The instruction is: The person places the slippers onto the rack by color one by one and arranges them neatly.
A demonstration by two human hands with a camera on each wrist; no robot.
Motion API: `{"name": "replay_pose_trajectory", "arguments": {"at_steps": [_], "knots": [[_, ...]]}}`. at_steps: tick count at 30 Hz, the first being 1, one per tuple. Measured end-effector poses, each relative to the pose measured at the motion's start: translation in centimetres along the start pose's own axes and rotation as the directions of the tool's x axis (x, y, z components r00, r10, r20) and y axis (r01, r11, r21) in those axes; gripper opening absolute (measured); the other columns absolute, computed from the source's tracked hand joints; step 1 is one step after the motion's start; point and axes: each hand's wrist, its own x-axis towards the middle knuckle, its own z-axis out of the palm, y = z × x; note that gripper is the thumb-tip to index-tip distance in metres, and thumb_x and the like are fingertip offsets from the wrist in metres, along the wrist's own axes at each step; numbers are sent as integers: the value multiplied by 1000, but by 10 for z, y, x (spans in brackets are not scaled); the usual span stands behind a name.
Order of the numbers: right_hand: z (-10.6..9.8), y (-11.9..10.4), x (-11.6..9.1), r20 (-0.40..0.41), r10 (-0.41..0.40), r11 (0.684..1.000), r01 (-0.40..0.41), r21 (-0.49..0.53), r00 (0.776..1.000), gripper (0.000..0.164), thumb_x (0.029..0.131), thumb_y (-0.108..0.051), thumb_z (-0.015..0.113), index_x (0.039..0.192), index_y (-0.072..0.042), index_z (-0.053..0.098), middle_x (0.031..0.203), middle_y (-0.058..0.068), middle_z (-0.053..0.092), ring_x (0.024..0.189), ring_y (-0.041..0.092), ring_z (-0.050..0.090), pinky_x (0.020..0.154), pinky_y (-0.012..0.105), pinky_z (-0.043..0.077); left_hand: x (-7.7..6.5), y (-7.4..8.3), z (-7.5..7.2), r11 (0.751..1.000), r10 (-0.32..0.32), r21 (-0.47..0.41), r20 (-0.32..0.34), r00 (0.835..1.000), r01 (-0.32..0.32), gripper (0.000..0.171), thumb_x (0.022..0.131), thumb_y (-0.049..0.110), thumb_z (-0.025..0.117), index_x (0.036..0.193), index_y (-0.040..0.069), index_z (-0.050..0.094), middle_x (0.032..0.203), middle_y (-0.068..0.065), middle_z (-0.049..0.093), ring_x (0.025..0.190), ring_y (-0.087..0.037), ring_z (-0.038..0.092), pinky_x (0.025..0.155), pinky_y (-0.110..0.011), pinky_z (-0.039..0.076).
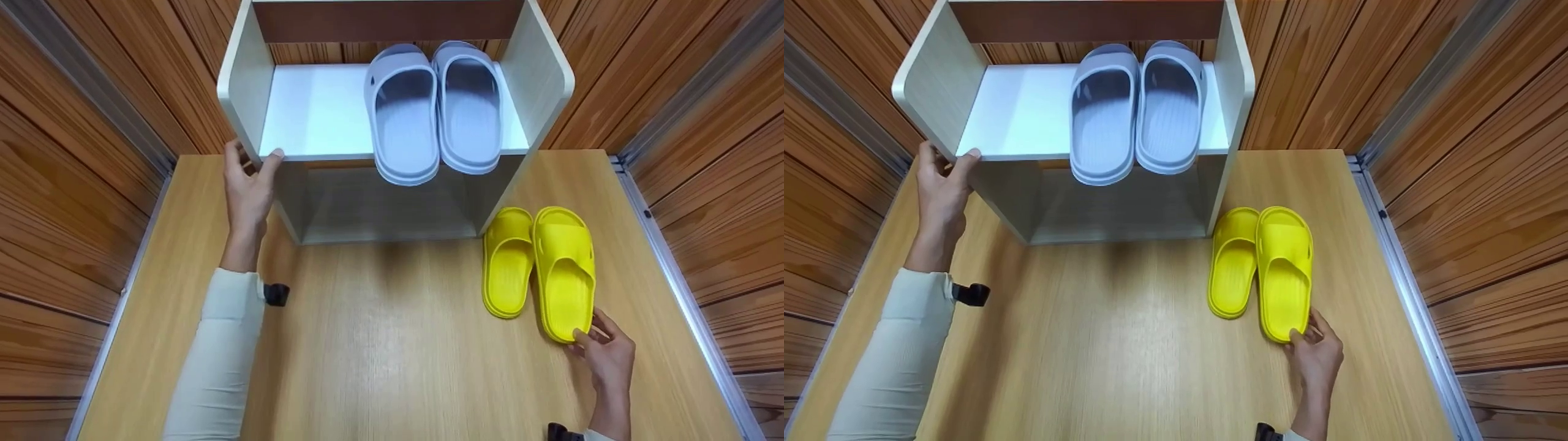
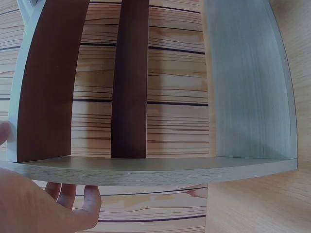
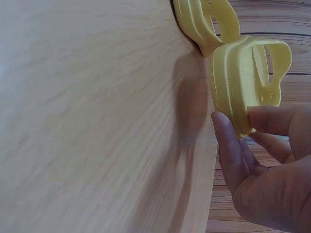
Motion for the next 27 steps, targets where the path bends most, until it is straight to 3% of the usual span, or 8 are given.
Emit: {"name": "replay_pose_trajectory", "arguments": {"at_steps": [6,11,18,24,27], "knots": [[-4,4,1,33,-35,998,36,-50,999,69,94,7,64,156,-8,39,143,13,45,93,8,56,72,27,57,0,2,0,1000,-8,6,4,1000,8,60,97,30,66,147,12,40,145,-11,43,125,-23,42,101,-42,38],[-7,4,3,113,-93,991,103,-85,989,66,96,4,63,156,-8,38,145,15,45,93,4,58,75,29,58,1,3,0,1000,-18,9,5,1000,18,60,97,31,66,148,13,39,146,-11,42,126,-23,42,101,-41,38],[-8,3,4,227,-138,983,162,-91,964,65,96,2,64,156,-6,37,144,17,45,95,6,60,76,34,58,1,1,0,1000,-2,-4,0,1000,2,59,96,28,66,146,11,41,144,-11,44,124,-23,42,100,-40,38],[-3,1,3,300,-202,973,226,-47,932,62,95,3,66,152,-1,42,127,-1,54,95,7,64,75,38,59,1,-1,1,999,23,-23,-3,1000,-23,56,96,25,66,144,9,42,142,-13,45,122,-23,43,98,-39,37],[2,-1,3,323,-210,971,235,-40,923,62,94,5,66,152,0,43,127,2,54,96,8,64,75,39,59,0,0,0,1000,18,-19,-1,1000,-18,57,97,26,65,145,10,41,143,-12,44,123,-23,42,98,-40,38]]}}
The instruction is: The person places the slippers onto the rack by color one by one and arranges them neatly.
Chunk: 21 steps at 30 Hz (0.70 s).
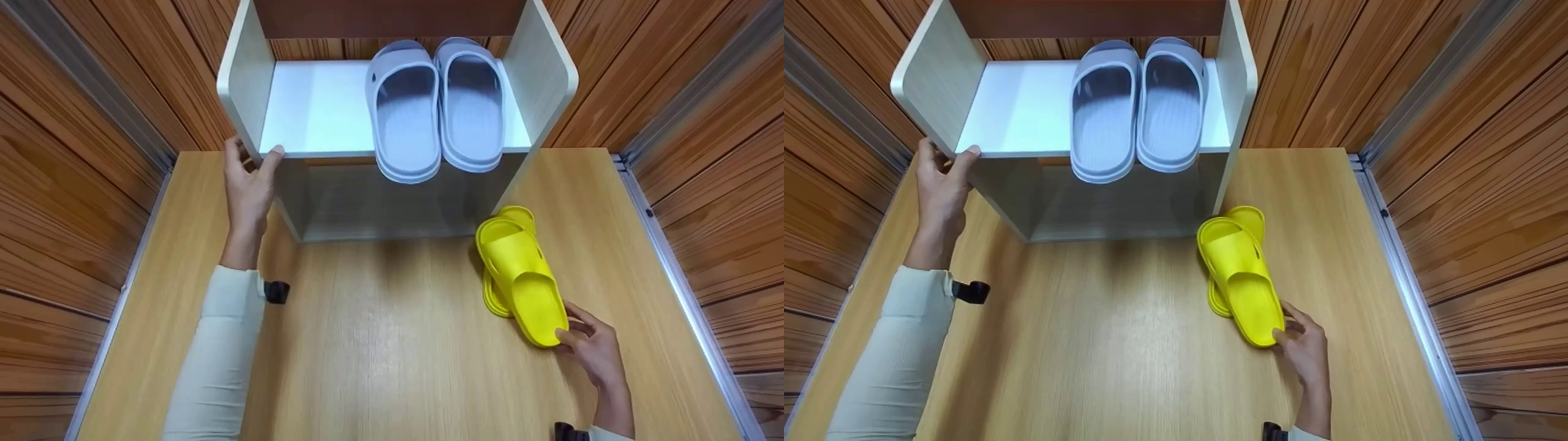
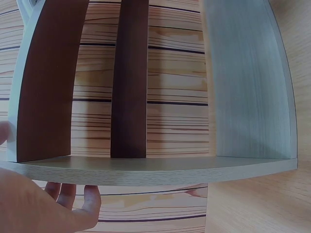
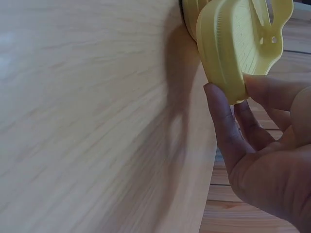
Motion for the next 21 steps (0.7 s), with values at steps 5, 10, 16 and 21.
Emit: {"name": "replay_pose_trajectory", "arguments": {"at_steps": [5,10,16,21], "knots": [[11,-5,6,41,0,999,1,-35,999,62,93,9,63,151,-1,44,141,19,48,103,14,59,76,39,59,1,2,-1,1000,2,4,-2,1000,-2,58,97,26,65,146,10,41,143,-13,44,123,-24,43,98,-40,38],[22,-11,9,71,-17,998,21,-65,997,61,93,10,63,151,0,45,142,22,47,110,24,55,78,39,58,0,1,-1,1000,-18,12,-5,1000,18,58,97,27,65,147,11,40,145,-12,44,125,-23,42,100,-41,38],[35,-19,13,88,-37,996,43,-76,995,59,92,11,63,148,0,49,139,22,51,110,31,54,76,39,59,-1,1,0,1000,-19,9,-1,1000,19,58,97,27,66,147,11,40,146,-13,43,125,-24,43,100,-41,39],[48,-26,15,99,-53,997,59,-56,994,57,91,11,64,146,2,50,132,24,54,108,31,56,73,38,59,0,0,1,1000,-1,-7,2,1000,1,58,96,27,66,145,9,41,144,-14,44,124,-24,43,99,-42,39]]}}
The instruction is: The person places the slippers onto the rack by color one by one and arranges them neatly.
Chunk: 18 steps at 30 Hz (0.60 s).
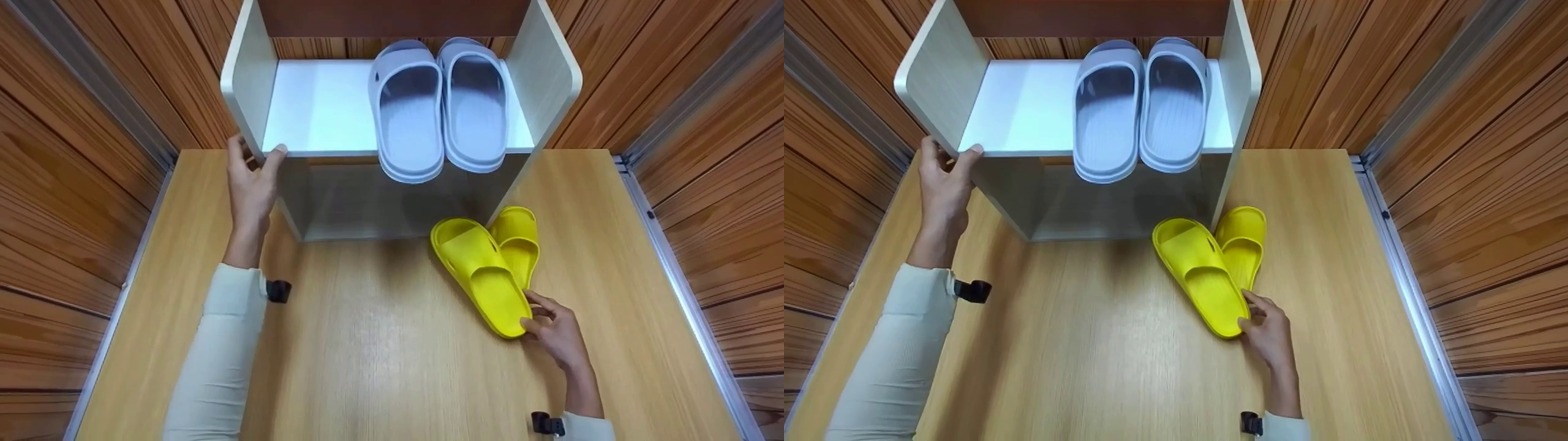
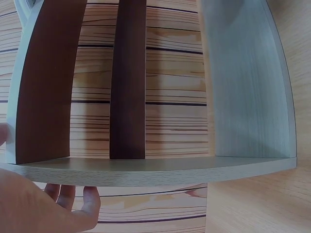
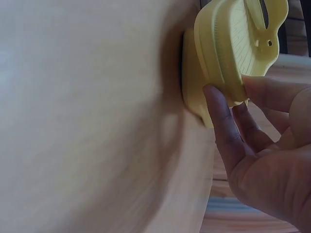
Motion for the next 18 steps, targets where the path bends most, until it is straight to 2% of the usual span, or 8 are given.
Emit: {"name": "replay_pose_trajectory", "arguments": {"at_steps": [5,10,18], "knots": [[14,-8,3,16,-11,999,11,31,1000,56,90,10,66,145,1,53,133,23,55,109,33,56,71,39,59,1,-1,1,1000,21,-5,9,1000,-21,57,96,26,65,144,8,42,141,-14,44,123,-24,43,98,-41,40],[28,-18,9,25,-12,999,11,39,1000,56,89,12,66,143,0,55,136,20,54,108,33,55,73,41,59,0,-1,1,1000,7,6,10,1000,-7,58,96,27,65,145,9,41,143,-13,45,124,-24,43,98,-41,40],[52,-32,16,40,-23,999,21,39,999,56,89,12,67,142,0,56,131,21,56,105,33,56,72,40,59,0,-1,-1,1000,2,5,2,1000,-2,58,96,27,66,145,9,42,143,-13,45,124,-25,45,98,-41,41]]}}
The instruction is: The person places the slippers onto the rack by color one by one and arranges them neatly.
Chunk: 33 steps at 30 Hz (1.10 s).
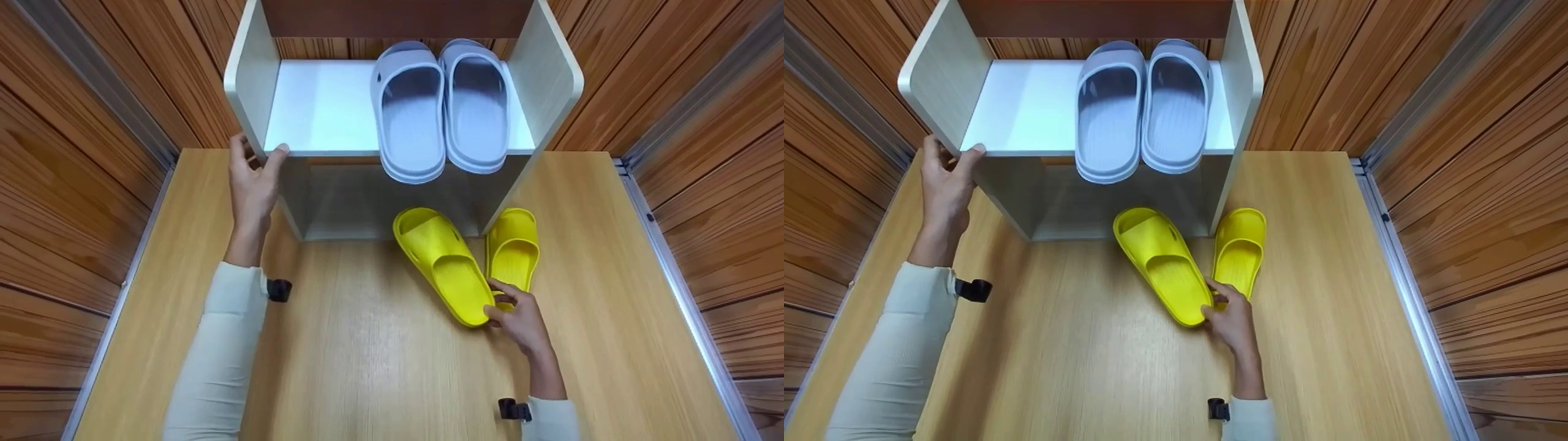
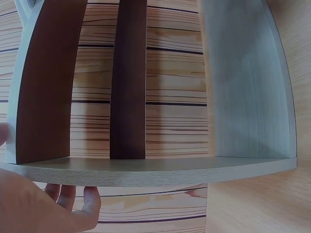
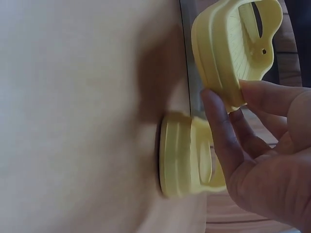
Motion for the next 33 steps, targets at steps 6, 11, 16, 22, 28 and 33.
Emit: {"name": "replay_pose_trajectory", "arguments": {"at_steps": [6,11,16,22,28,33], "knots": [[17,-7,2,5,1,999,-1,37,1000,56,88,11,68,141,0,57,122,23,58,99,31,57,69,39,59,1,2,1,1000,-4,-11,0,1000,4,58,95,27,67,144,9,42,142,-13,46,123,-25,45,99,-41,41],[29,-12,7,-8,-22,997,23,72,1000,55,86,13,68,140,5,57,108,23,63,88,25,60,63,39,58,1,2,-1,1000,-18,-9,-9,1000,18,58,95,27,67,145,10,43,143,-12,46,123,-24,44,99,-41,40],[39,-18,13,-11,-30,994,31,102,999,55,86,13,68,139,6,57,112,23,65,86,25,65,62,41,58,1,2,0,1000,0,6,-10,1000,0,60,95,27,67,145,8,42,142,-13,46,123,-24,45,97,-40,41],[52,-26,19,-21,-12,990,14,141,1000,54,85,13,67,138,1,60,113,23,64,88,27,65,65,45,59,1,2,2,1000,-6,5,-9,1000,6,59,95,27,67,145,8,42,143,-12,46,124,-24,44,98,-41,41],[65,-31,27,-27,5,983,0,184,1000,55,85,15,67,138,1,60,113,24,63,87,24,65,65,45,59,1,1,1,1000,-13,13,-7,1000,13,58,96,27,66,145,10,42,145,-12,44,126,-23,43,99,-42,40],[70,-33,37,-30,35,977,-28,210,999,56,86,14,67,140,3,57,114,25,64,87,24,65,66,43,59,2,1,2,1000,-13,2,-16,1000,13,58,95,27,67,144,10,43,144,-11,45,126,-24,43,99,-42,41]]}}
